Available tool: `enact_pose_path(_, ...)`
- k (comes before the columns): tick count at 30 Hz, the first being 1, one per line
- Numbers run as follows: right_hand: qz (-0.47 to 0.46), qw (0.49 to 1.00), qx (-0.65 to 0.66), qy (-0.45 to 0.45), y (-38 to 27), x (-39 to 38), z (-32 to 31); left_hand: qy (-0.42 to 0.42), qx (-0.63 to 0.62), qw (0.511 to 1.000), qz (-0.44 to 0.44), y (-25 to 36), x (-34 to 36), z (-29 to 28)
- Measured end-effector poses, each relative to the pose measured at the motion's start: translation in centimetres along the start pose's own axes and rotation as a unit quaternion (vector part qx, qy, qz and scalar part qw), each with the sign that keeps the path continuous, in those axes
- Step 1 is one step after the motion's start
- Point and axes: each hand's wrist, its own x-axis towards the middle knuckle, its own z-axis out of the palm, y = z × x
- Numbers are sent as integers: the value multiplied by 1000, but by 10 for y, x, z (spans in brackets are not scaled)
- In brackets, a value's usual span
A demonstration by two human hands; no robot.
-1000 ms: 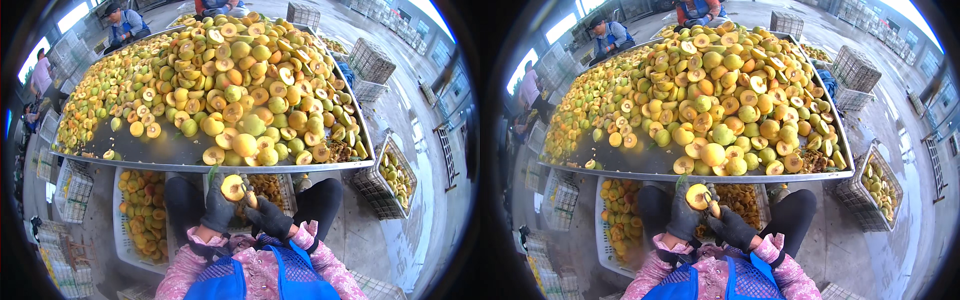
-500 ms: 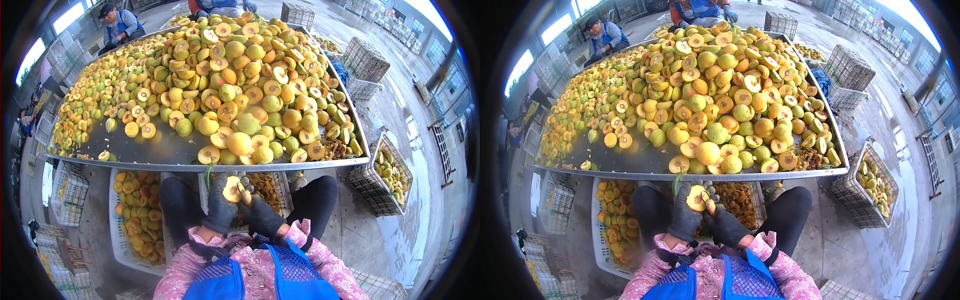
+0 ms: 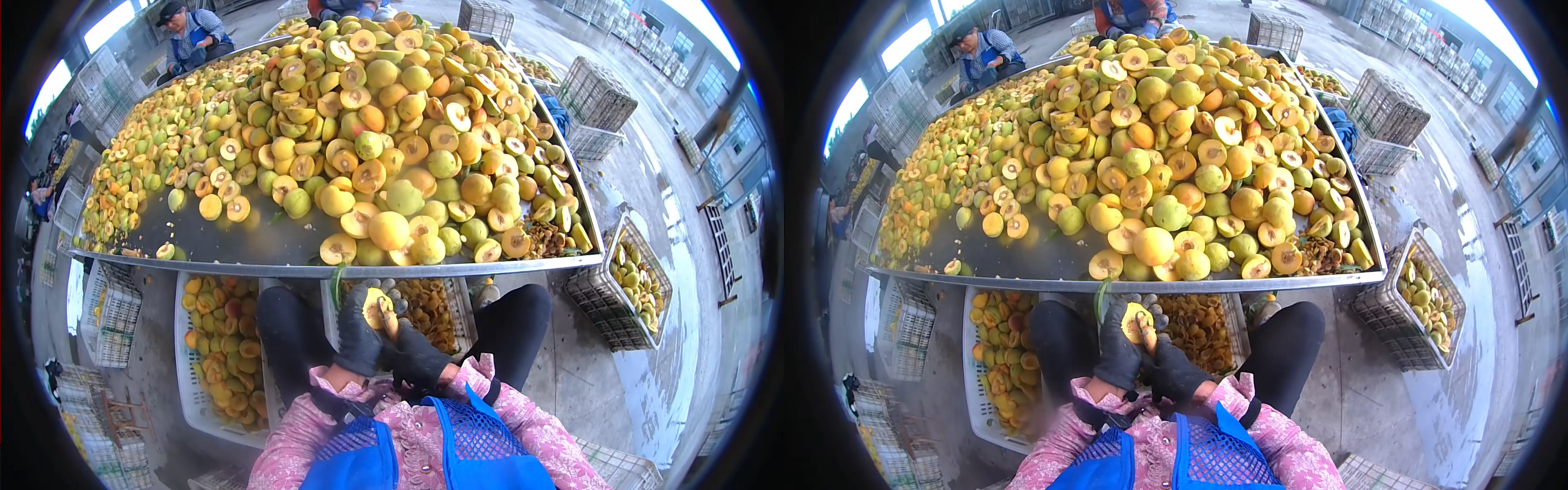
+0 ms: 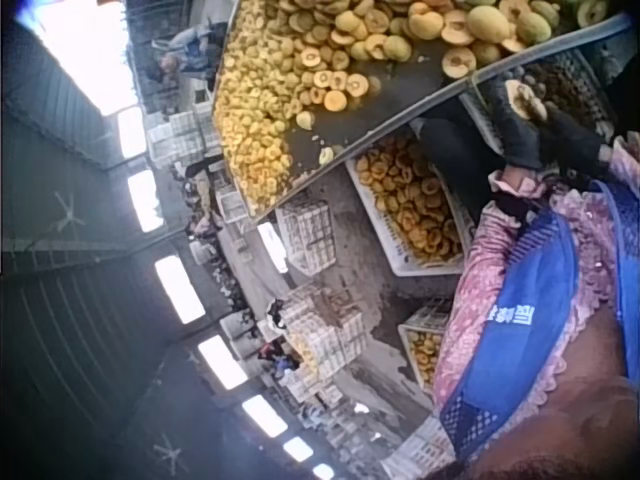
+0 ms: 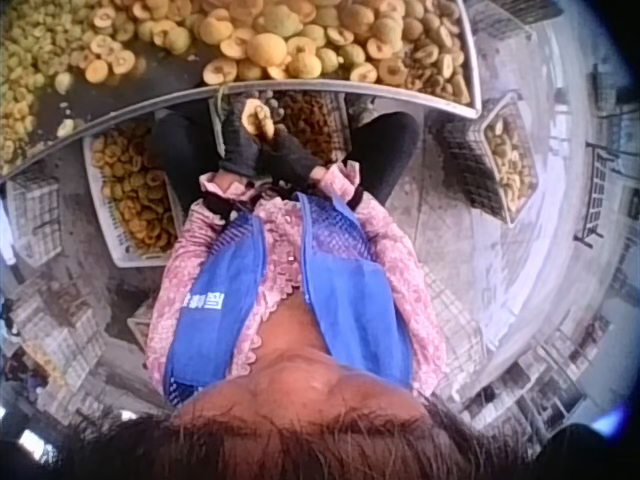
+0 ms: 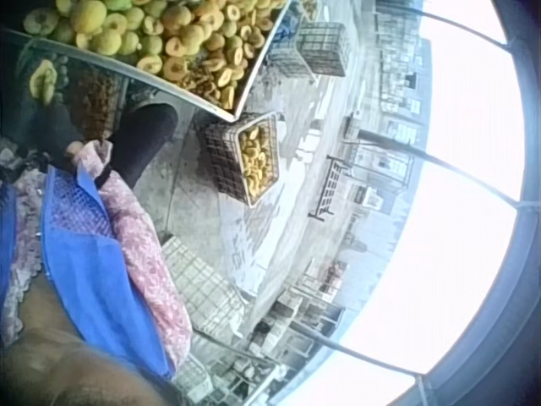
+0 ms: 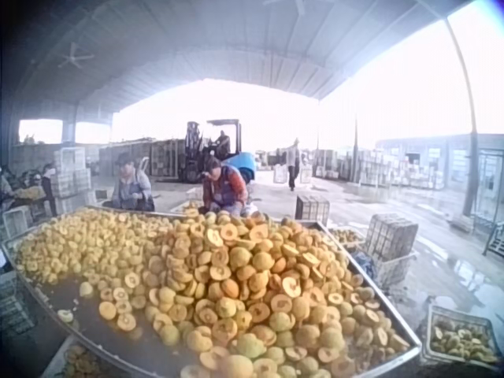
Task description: The person picks up peaches from a table, removes the pits using a handheld tool, and drops the fruit and pits into separate crates below.
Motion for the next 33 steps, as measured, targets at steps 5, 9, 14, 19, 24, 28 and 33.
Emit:
enact_pose_path(5, -179, 954, -214, 107, 15, 7, 5, 37, -11, 998, -41, 1, 1, -4)
enact_pose_path(9, 96, 994, 56, -19, 16, 8, 5, 65, 11, 998, 0, -2, 0, -7)
enact_pose_path(14, 88, 996, -9, -19, 16, 8, 5, 41, 76, 995, -49, 2, 3, -24)
enact_pose_path(19, 136, 990, 21, -28, 9, 7, 9, 2, 75, 993, -90, 5, 9, -46)
enact_pose_path(24, 61, 995, 41, -67, 49, 19, 12, -8, 113, 987, -112, 13, 7, -53)
enact_pose_path(28, 97, 987, 41, -120, 55, 29, 12, 15, 81, 991, -106, 13, 6, -49)
enact_pose_path(33, 26, 994, -69, -86, 90, 36, 21, -15, 74, 991, -107, 5, 19, -80)
